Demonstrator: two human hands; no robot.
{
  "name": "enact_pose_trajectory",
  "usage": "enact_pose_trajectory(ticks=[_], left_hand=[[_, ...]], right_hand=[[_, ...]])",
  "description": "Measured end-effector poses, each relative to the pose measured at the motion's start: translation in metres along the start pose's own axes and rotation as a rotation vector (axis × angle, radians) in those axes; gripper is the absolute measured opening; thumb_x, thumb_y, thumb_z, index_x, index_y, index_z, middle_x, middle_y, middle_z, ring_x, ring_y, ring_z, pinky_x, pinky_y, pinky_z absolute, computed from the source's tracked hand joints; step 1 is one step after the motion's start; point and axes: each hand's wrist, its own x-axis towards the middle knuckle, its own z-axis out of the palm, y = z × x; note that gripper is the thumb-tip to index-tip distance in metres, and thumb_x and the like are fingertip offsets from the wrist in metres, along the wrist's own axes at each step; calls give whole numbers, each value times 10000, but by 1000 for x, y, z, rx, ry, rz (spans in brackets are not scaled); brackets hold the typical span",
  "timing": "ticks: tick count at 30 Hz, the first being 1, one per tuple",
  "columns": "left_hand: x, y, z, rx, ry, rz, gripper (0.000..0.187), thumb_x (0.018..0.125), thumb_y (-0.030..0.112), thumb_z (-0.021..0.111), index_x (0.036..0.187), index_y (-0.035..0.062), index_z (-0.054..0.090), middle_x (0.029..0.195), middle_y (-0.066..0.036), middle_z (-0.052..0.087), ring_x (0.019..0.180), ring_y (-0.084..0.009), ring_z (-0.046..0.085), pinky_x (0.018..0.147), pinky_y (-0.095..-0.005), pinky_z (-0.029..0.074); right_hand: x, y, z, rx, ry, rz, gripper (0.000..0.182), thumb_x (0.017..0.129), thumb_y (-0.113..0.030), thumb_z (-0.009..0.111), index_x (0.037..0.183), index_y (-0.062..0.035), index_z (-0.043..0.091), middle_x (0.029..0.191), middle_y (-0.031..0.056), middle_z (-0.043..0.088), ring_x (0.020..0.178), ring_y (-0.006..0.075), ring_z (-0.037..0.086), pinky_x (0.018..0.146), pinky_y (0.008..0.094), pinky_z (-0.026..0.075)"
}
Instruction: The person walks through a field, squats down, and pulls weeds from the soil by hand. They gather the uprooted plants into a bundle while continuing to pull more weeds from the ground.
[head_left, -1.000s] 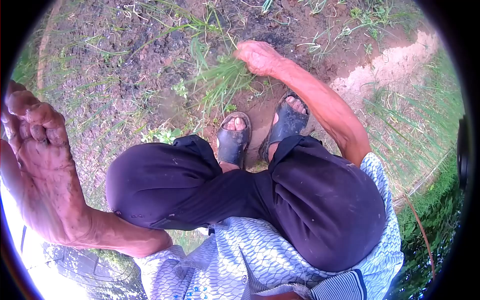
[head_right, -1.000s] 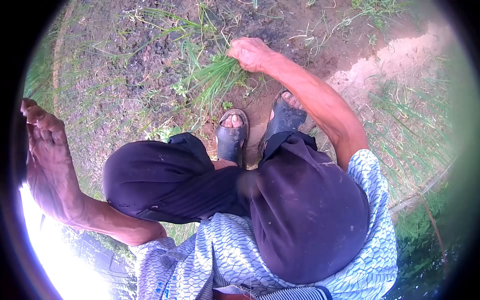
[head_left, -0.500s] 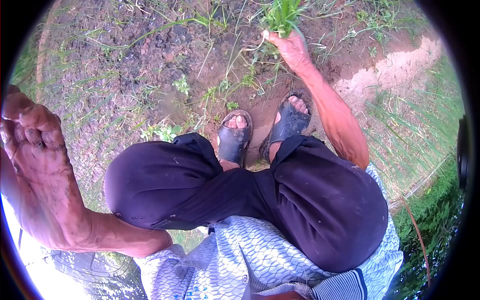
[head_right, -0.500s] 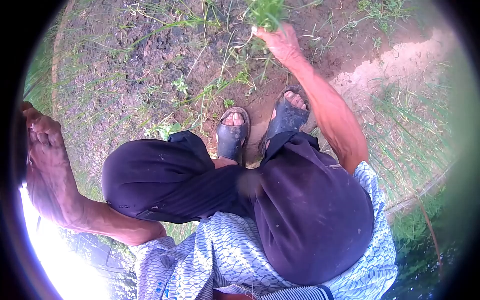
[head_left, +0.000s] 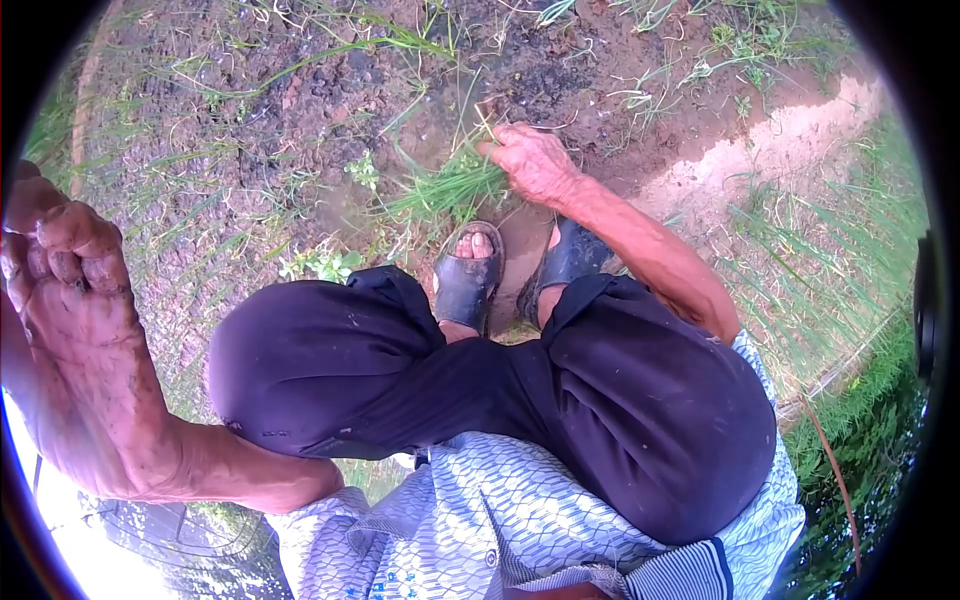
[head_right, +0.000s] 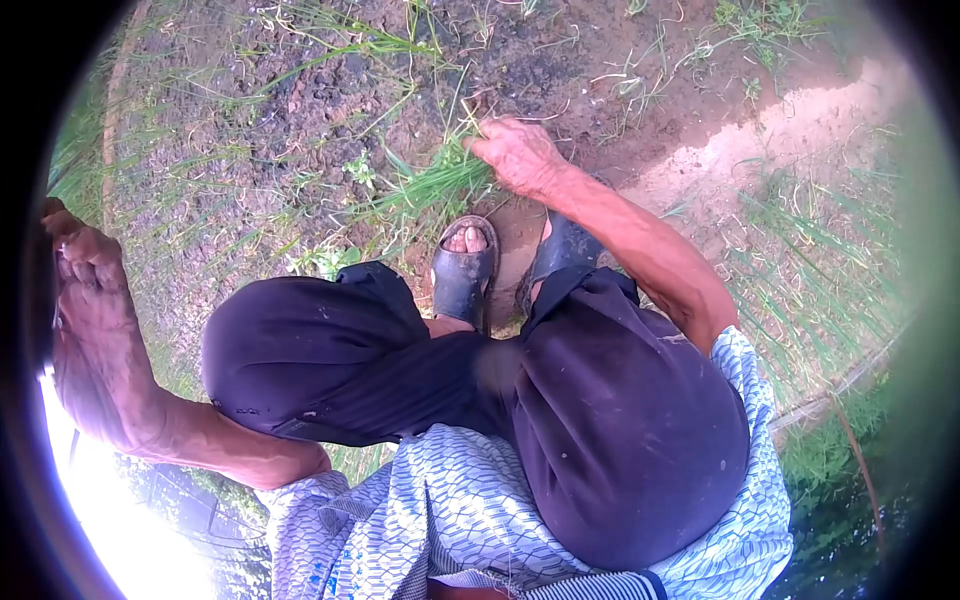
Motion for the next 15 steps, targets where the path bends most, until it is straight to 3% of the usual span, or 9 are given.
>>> enact_pose_trajectory(ticks=[4, 5, 8, 9, 11, 12, 13, 15], left_hand=[[0, 2, -3, -9, -15, 3, 494, 932, 278, 534, 1306, -5, 377, 1364, -226, 404, 1279, -334, 413, 1100, -482, 305], [0, 3, -3, -7, -23, 1, 512, 928, 273, 540, 1317, -10, 363, 1373, -231, 392, 1286, -337, 405, 1103, -484, 300], [-1, 5, -7, -14, -43, 0, 566, 919, 258, 558, 1347, -26, 322, 1397, -245, 358, 1307, -346, 379, 1114, -487, 284], [0, 6, -8, -13, -52, -1, 585, 915, 253, 564, 1358, -31, 308, 1406, -250, 347, 1313, -349, 370, 1117, -489, 278], [2, 10, -12, -25, -103, -15, 624, 909, 242, 576, 1378, -42, 280, 1422, -259, 324, 1327, -355, 353, 1124, -491, 268], [5, 14, -21, -39, -196, -66, 644, 905, 237, 583, 1389, -47, 266, 1431, -264, 313, 1334, -358, 344, 1127, -493, 262], [11, 20, -31, -58, -329, -138, 664, 902, 232, 589, 1399, -53, 252, 1439, -269, 302, 1341, -361, 336, 1131, -494, 257], [25, 17, -52, 5, -616, -297, 706, 895, 222, 601, 1420, -64, 225, 1456, -278, 279, 1354, -367, 319, 1138, -497, 247]], right_hand=[[9, 3, 17, -18, 12, -127, 229, 666, -33, 591, 893, -48, 616, 788, 107, 597, 821, 305, 618, 722, 412, 518], [11, 10, 16, 30, 9, -111, 246, 694, -21, 599, 932, -69, 634, 787, 91, 622, 820, 265, 631, 716, 382, 511], [4, 6, 1, 383, -45, 343, 273, 788, -124, 673, 1045, -47, 625, 839, 116, 645, 839, 260, 642, 742, 366, 516], [2, 3, -16, 602, 126, 208, 267, 824, -191, 716, 1042, -59, 635, 866, 85, 669, 782, 198, 645, 706, 359, 528], [-2, 8, -51, 922, 207, 505, 291, 799, -166, 750, 1049, -69, 637, 876, 52, 672, 742, 144, 626, 631, 327, 538], [-2, 14, -75, 1227, 197, 723, 280, 796, -145, 753, 1042, -67, 643, 871, 54, 671, 724, 141, 632, 586, 276, 537], [2, 16, -99, 1219, 308, 749, 252, 809, -142, 740, 1021, -41, 648, 861, 74, 673, 726, 131, 634, 569, 248, 534], [10, 32, -142, 1159, 333, 800, 195, 820, -115, 721, 989, -35, 663, 883, 78, 682, 724, 129, 635, 572, 252, 543]])
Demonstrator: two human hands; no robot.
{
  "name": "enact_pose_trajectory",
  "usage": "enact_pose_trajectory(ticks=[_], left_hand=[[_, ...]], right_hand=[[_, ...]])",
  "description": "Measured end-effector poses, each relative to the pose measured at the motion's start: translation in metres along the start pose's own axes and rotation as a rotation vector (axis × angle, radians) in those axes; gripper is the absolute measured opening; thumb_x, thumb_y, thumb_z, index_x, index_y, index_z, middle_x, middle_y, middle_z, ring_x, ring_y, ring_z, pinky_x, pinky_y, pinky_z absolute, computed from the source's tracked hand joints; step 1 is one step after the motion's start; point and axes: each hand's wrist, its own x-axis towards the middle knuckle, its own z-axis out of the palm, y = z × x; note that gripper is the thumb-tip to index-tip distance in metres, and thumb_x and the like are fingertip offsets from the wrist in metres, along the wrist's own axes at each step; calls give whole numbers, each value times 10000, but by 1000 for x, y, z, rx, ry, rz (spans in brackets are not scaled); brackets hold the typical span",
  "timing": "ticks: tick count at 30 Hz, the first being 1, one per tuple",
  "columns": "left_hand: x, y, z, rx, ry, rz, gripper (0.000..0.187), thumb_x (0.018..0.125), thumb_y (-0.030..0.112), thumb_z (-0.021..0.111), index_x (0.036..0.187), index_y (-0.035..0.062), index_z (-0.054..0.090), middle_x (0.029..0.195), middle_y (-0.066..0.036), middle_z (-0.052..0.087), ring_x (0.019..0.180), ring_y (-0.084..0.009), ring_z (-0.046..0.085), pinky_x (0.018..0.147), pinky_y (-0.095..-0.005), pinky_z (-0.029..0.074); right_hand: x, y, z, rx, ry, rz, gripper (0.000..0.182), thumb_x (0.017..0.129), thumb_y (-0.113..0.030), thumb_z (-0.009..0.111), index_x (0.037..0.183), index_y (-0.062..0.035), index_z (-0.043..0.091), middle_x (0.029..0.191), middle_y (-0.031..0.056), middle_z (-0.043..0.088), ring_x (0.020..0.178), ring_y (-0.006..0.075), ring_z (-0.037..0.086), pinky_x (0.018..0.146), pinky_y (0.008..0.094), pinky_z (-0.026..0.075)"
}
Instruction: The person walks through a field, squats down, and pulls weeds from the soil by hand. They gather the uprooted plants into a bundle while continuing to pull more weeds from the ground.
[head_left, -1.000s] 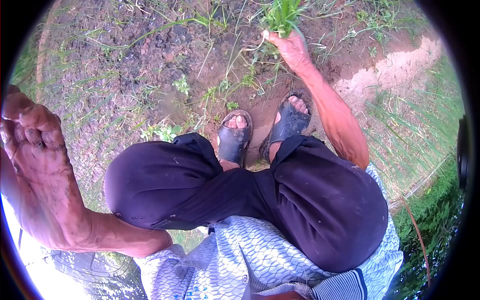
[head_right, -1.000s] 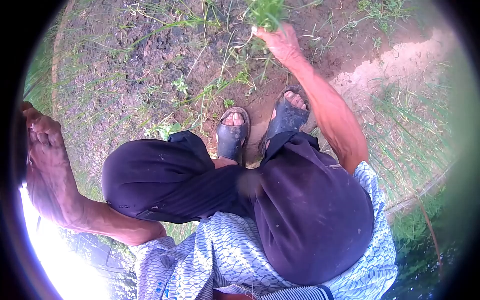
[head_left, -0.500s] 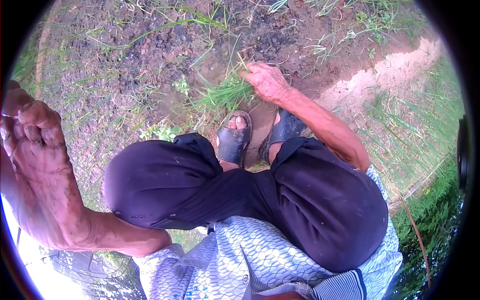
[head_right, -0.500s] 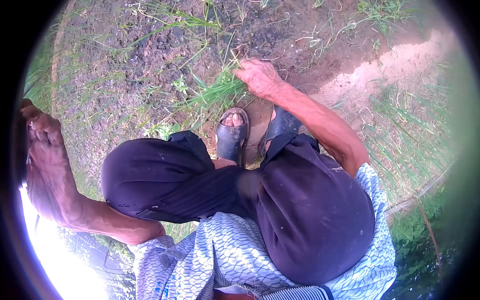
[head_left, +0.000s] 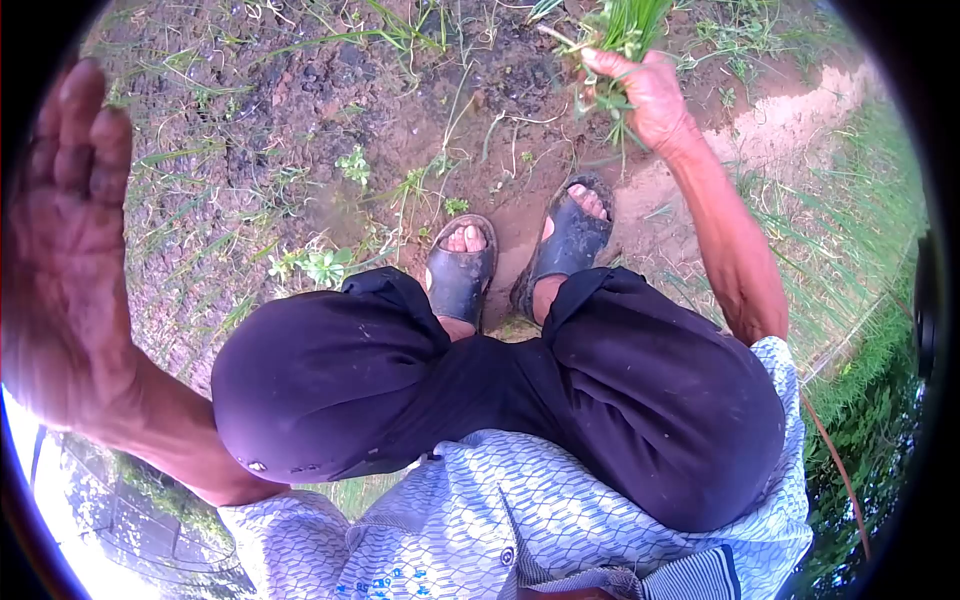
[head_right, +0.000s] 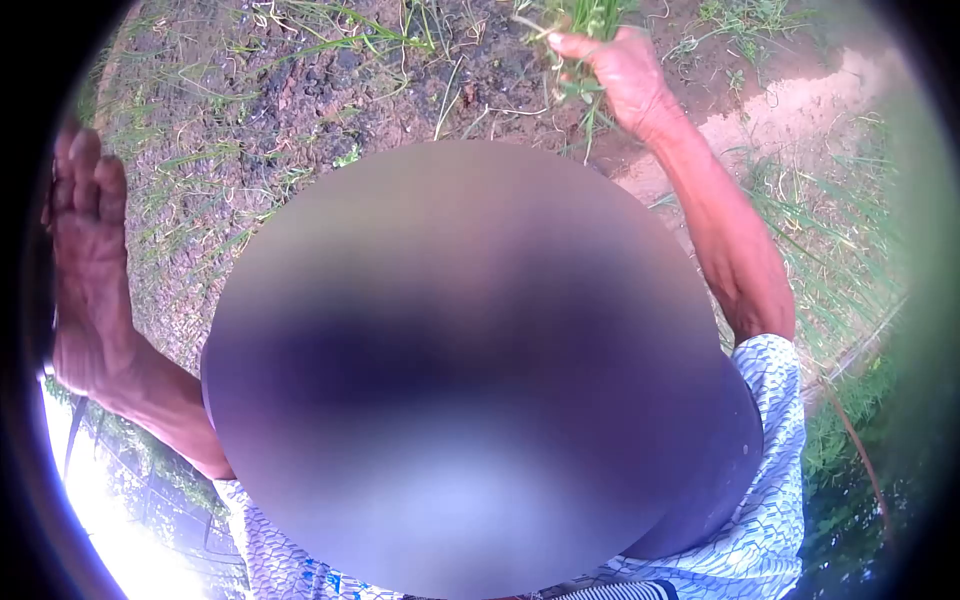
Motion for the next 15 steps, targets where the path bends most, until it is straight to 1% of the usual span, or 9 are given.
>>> enact_pose_trajectory(ticks=[1, 3, 5, 7, 9, 12, 13, 14, 15], left_hand=[[1, -8, -6, 154, -14, -22, 727, 892, 217, 607, 1430, -69, 211, 1464, -283, 267, 1361, -371, 310, 1141, -498, 241], [7, -48, -7, 722, 217, -23, 881, 801, 322, 718, 1424, -80, 242, 1446, -310, 295, 1341, -401, 345, 1124, -493, 281], [15, -81, -20, 539, 70, -8, 744, 800, 241, 741, 1349, -105, 376, 1345, -281, 455, 1220, -354, 508, 1040, -447, 420], [27, -103, -8, 739, 308, 0, 1205, 568, 463, 842, 1472, 6, 189, 1472, -212, 285, 1251, -325, 425, 940, -430, 459], [22, -109, -17, 728, 384, 83, 951, 659, 373, 794, 1376, -19, 307, 1343, -197, 402, 1145, -295, 497, 896, -410, 485], [9, -120, -35, 703, 513, 201, 577, 797, 237, 722, 1232, -57, 484, 1149, -174, 577, 986, -249, 606, 832, -380, 525], [5, -121, -41, 693, 566, 238, 457, 843, 192, 698, 1184, -70, 543, 1085, -166, 635, 934, -234, 643, 810, -370, 538], [-5, -118, -35, 556, 655, 279, 356, 813, 175, 734, 1051, -66, 622, 907, -86, 682, 706, -160, 656, 636, -274, 556], [-16, -119, -51, 406, 723, 260, 336, 831, 167, 711, 1059, -62, 618, 922, -105, 679, 700, -165, 656, 608, -256, 548]], right_hand=[[-4, -29, 6, -48, 1, -95, 170, 837, -161, 708, 953, -42, 674, 831, 63, 670, 693, 122, 625, 577, 249, 543], [-14, -88, 27, -119, -67, -24, 200, 829, -212, 676, 892, -22, 685, 802, 55, 655, 832, 121, 588, 798, 299, 442], [-14, -120, 65, -163, -259, -78, 185, 815, -201, 684, 875, -26, 677, 778, 42, 636, 760, 111, 565, 712, 288, 448], [-13, -138, 113, -250, -460, -149, 156, 822, -192, 666, 848, -38, 667, 722, 22, 601, 655, 105, 517, 604, 274, 414], [-19, -152, 167, -319, -686, -191, 158, 853, -208, 623, 835, -52, 643, 725, 10, 573, 620, 106, 468, 561, 266, 369], [-31, -175, 223, -146, -1108, 146, 211, 904, -267, 557, 854, -64, 585, 862, 11, 564, 723, 113, 432, 630, 263, 344], [-40, -176, 228, -102, -1168, 129, 204, 901, -266, 571, 910, -63, 591, 918, 30, 574, 794, 117, 459, 668, 264, 374], [-50, -174, 223, -66, -1140, 39, 214, 899, -264, 584, 965, -61, 596, 974, 49, 584, 864, 122, 486, 706, 264, 403], [-54, -172, 219, -76, -1092, -43, 238, 897, -262, 597, 1021, -60, 602, 1030, 68, 594, 934, 127, 514, 744, 265, 432]])
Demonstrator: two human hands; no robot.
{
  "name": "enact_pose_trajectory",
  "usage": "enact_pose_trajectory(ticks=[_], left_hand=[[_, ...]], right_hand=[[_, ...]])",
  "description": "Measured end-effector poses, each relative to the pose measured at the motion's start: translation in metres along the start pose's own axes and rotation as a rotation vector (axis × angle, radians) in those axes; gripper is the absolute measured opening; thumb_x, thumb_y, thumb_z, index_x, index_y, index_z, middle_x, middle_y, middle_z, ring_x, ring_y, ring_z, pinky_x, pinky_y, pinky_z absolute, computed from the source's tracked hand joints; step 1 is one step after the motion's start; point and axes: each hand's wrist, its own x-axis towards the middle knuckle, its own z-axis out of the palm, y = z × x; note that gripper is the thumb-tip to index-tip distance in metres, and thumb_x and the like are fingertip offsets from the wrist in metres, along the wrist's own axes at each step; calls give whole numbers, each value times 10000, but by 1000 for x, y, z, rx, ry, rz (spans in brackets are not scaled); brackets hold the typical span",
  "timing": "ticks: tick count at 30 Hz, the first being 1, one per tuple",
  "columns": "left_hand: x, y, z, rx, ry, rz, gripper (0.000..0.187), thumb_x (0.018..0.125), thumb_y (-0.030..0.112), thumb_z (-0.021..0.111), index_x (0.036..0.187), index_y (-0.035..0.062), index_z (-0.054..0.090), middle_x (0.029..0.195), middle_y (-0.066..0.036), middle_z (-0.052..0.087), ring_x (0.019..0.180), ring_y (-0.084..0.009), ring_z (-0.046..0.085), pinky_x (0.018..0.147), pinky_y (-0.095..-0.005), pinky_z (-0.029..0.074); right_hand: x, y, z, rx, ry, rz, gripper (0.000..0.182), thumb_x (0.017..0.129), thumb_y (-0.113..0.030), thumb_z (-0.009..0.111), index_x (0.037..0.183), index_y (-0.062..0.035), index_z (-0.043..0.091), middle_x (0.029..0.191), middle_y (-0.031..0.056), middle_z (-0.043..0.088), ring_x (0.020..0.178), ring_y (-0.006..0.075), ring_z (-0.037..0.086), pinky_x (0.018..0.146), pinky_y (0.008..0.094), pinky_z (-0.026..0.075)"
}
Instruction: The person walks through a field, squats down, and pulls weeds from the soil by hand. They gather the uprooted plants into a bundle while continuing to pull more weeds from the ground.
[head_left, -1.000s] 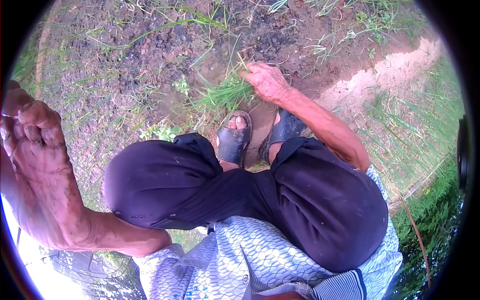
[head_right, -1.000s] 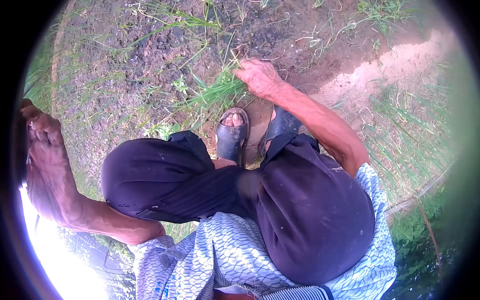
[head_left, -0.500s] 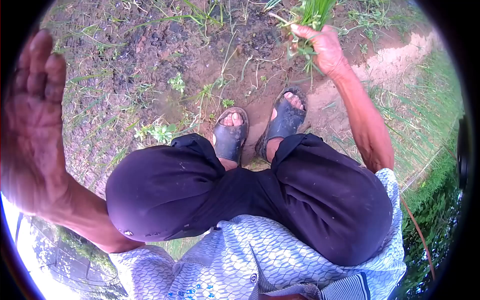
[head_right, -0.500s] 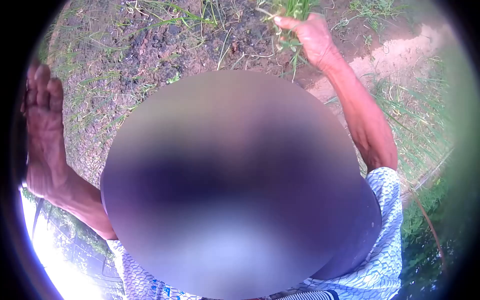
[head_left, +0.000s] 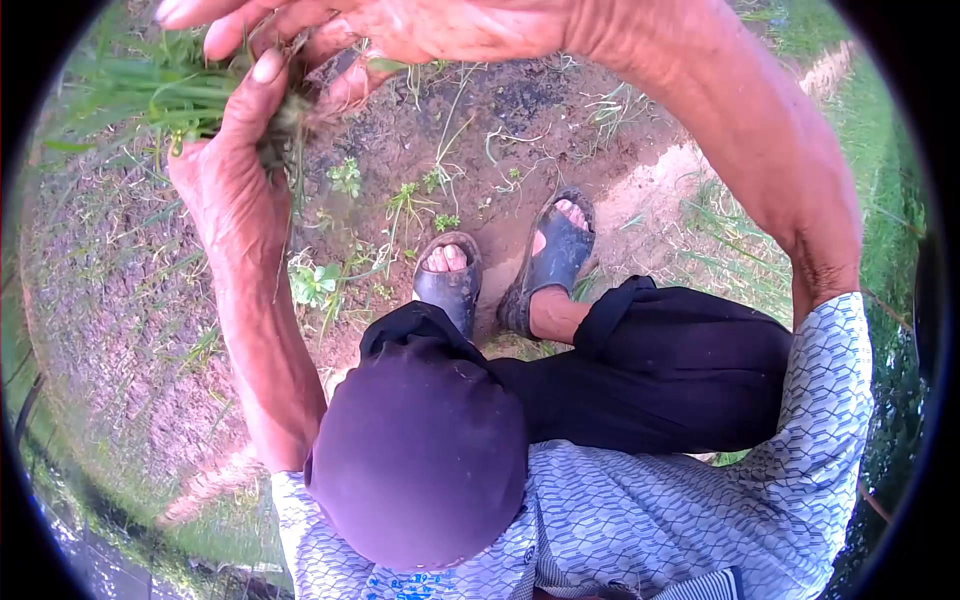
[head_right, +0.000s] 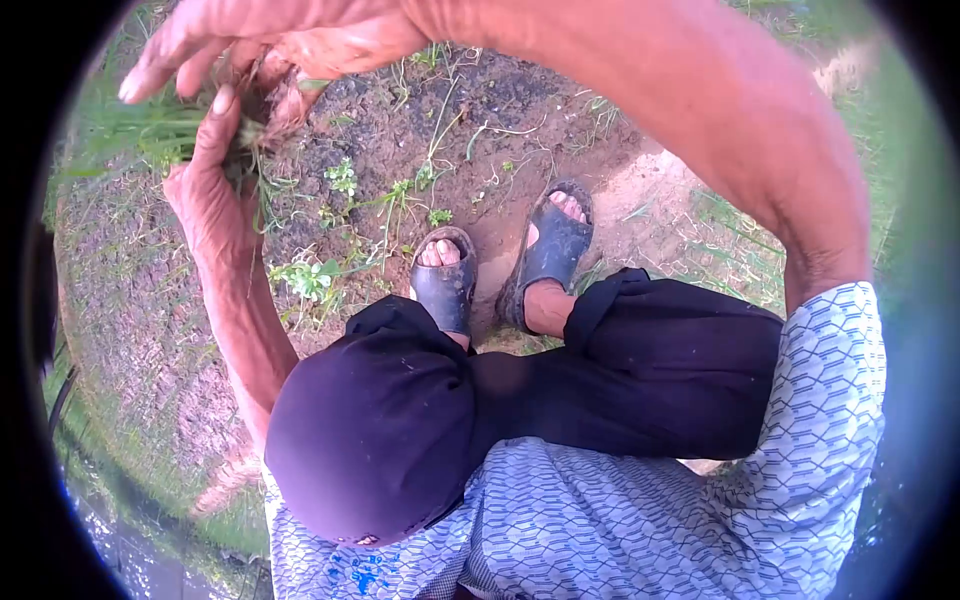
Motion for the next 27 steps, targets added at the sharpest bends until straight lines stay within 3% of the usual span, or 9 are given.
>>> enact_pose_trajectory(ticks=[1, 3, 5, 7, 10, 13, 17, 21, 27], left_hand=[[2, -11, -24, -119, 63, -83, 317, 848, 159, 689, 1066, -58, 613, 938, -124, 677, 694, -170, 657, 580, -239, 540], [-3, -16, -71, -556, -140, -175, 207, 927, 91, 533, 1084, -28, 597, 957, -204, 643, 675, -183, 600, 527, -220, 499], [-9, -25, -113, -753, 69, -121, 220, 934, 115, 522, 1112, -12, 550, 956, -187, 589, 692, -181, 534, 534, -242, 450], [-21, -26, -143, -874, -13, -142, 203, 931, 125, 539, 1084, -9, 547, 958, -150, 540, 669, -158, 442, 552, -249, 402], [-31, -25, -155, -875, 35, -128, 185, 936, 131, 536, 1066, 0, 537, 944, -137, 523, 656, -144, 410, 585, -263, 398], [-37, -25, -157, -866, 6, -191, 181, 945, 139, 526, 1068, 7, 519, 958, -132, 510, 677, -143, 402, 595, -264, 392], [-31, -31, -150, -875, -32, -216, 185, 948, 142, 520, 1083, 16, 513, 976, -132, 503, 698, -154, 412, 597, -267, 397], [-25, -35, -130, -903, -10, -292, 179, 934, 133, 540, 1049, -2, 517, 972, -144, 515, 704, -165, 437, 592, -279, 412], [-28, -49, -112, -930, 57, -304, 192, 923, 117, 541, 1070, -6, 529, 981, -145, 528, 705, -177, 453, 608, -287, 422]], right_hand=[[-3, 6, -3, -99, 82, 6, 273, 894, -261, 611, 1077, -58, 608, 1086, 87, 604, 1005, 131, 541, 782, 266, 462], [-7, 38, -27, -464, 246, 189, 169, 860, -163, 635, 993, -61, 651, 914, 75, 642, 834, 128, 606, 660, 262, 518], [-33, 78, -79, -748, 256, 640, 124, 842, -114, 621, 940, -66, 680, 768, 53, 633, 695, 142, 623, 565, 263, 535], [-74, 153, -133, -959, 462, 846, 203, 841, -156, 616, 978, -14, 665, 797, 97, 661, 703, 168, 634, 622, 330, 557], [-104, 225, -167, -1324, 678, 433, 222, 825, -119, 633, 1031, -36, 628, 898, 178, 649, 827, 295, 655, 737, 385, 529], [-102, 258, -166, -1368, 742, 201, 251, 816, -150, 651, 1053, -72, 630, 949, 175, 639, 887, 321, 637, 772, 396, 522], [-93, 277, -167, -1535, 769, 77, 155, 841, -195, 624, 960, -95, 638, 907, 145, 624, 851, 322, 630, 744, 405, 532], [-90, 271, -156, -1547, 790, 232, 135, 869, -213, 573, 875, -82, 605, 839, 128, 617, 823, 312, 623, 719, 405, 528], [-97, 274, -155, -1537, 613, 100, 129, 864, -151, 589, 941, -54, 626, 877, 125, 621, 869, 307, 620, 752, 380, 524]])
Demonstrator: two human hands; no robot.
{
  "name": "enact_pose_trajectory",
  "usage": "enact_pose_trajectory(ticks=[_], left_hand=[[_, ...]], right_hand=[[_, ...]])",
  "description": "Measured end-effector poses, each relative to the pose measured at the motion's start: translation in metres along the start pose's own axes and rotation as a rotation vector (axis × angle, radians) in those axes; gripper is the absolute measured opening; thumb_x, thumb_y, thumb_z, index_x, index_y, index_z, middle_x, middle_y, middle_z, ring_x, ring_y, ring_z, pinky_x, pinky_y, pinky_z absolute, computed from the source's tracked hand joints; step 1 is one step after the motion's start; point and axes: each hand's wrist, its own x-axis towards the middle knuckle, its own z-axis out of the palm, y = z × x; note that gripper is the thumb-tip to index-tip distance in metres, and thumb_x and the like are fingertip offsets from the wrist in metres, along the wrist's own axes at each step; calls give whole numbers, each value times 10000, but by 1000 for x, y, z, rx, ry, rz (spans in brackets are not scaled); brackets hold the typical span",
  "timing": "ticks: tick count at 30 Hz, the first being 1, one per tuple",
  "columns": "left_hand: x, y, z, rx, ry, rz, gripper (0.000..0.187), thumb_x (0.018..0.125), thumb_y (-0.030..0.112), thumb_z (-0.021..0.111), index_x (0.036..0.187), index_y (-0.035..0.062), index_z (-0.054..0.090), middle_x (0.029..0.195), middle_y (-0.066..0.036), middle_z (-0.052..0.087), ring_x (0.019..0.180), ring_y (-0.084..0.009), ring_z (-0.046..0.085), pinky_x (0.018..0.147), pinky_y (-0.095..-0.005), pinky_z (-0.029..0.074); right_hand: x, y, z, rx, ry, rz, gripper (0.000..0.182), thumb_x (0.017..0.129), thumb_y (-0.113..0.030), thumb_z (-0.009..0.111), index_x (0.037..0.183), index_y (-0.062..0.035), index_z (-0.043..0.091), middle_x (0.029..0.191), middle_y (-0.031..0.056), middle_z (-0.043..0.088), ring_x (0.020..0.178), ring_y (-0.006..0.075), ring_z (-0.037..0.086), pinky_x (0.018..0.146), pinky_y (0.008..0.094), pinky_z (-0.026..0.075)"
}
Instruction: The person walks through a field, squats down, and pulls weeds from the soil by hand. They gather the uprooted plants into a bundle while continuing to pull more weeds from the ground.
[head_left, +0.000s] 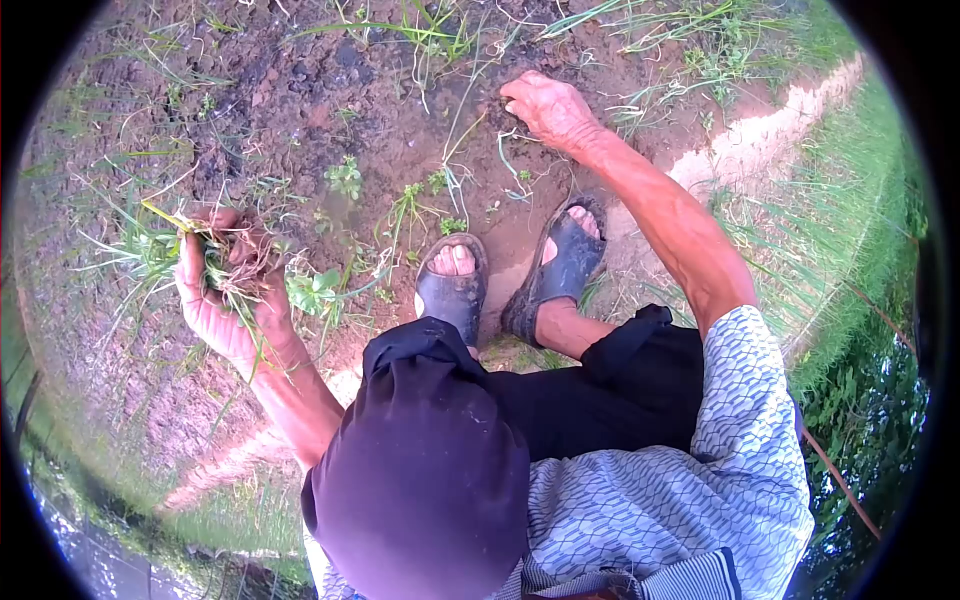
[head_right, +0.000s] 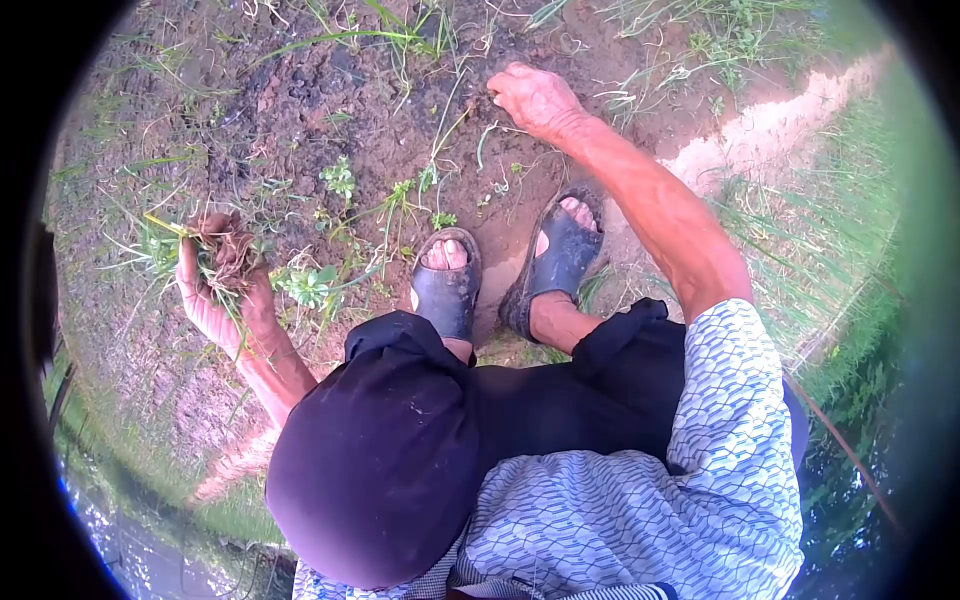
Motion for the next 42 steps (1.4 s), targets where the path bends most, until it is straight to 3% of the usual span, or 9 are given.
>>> enact_pose_trajectory(ticks=[9, 14, 16, 22, 25, 26, 33, 36, 42], left_hand=[[-8, -4, -4, 56, 37, 43, 209, 939, 132, 531, 1075, -26, 551, 967, -183, 543, 691, -198, 481, 584, -273, 456], [-8, -4, -5, 82, 33, 59, 194, 939, 121, 530, 1053, -34, 562, 966, -193, 552, 690, -203, 491, 587, -266, 465], [-10, -5, 2, 128, 121, 83, 199, 935, 135, 555, 1067, -14, 554, 930, -132, 551, 636, -134, 389, 559, -258, 360], [-10, 2, -14, 70, 113, 83, 194, 932, 121, 544, 1071, -15, 554, 965, -163, 556, 676, -177, 460, 561, -260, 423], [-11, 0, -11, 35, 55, 9, 202, 928, 123, 546, 1077, -14, 552, 972, -176, 551, 706, -205, 506, 568, -261, 466], [-12, -2, -7, 30, 67, 9, 205, 927, 123, 547, 1080, -13, 551, 969, -177, 550, 707, -205, 506, 571, -262, 471], [-13, 0, -8, 113, 236, 140, 208, 925, 123, 556, 1092, 0, 567, 956, -157, 570, 650, -151, 448, 527, -238, 403], [-12, -5, -5, 138, 278, 168, 191, 924, 119, 557, 1070, -3, 574, 940, -159, 569, 610, -152, 442, 510, -243, 395], [-19, 0, -4, 128, 137, 89, 170, 922, 128, 546, 1038, 5, 566, 976, -165, 583, 705, -193, 528, 558, -262, 474]], right_hand=[[33, -24, 17, 135, 45, -195, 88, 835, -162, 540, 801, -81, 540, 725, 121, 578, 720, 322, 619, 644, 414, 539], [47, -52, 31, 2, -52, -162, 89, 797, -120, 535, 833, -44, 563, 826, 176, 595, 696, 374, 630, 615, 436, 536], [49, -55, 36, 2, -21, -39, 99, 800, -121, 545, 844, -35, 566, 818, 176, 604, 687, 371, 631, 607, 425, 534], [66, -39, 50, 572, 174, 584, 147, 835, -166, 558, 896, -37, 595, 824, 184, 636, 747, 348, 650, 636, 461, 521], [80, -43, 47, 121, 296, 285, 141, 832, -174, 561, 869, -39, 549, 721, 149, 593, 681, 350, 594, 620, 408, 505], [82, -49, 40, 42, 246, 338, 160, 831, -203, 579, 899, -59, 576, 750, 133, 598, 716, 327, 605, 631, 412, 509], [85, -59, 29, 130, 228, 205, 158, 848, -231, 572, 909, -88, 596, 840, 119, 609, 802, 349, 610, 674, 429, 505], [110, -48, 36, 124, 245, 333, 162, 828, -201, 605, 928, -74, 599, 857, 145, 605, 818, 373, 607, 712, 451, 506], [138, -52, 40, 67, 131, 179, 225, 805, -229, 660, 922, -42, 613, 836, 161, 583, 809, 380, 601, 719, 435, 497]])
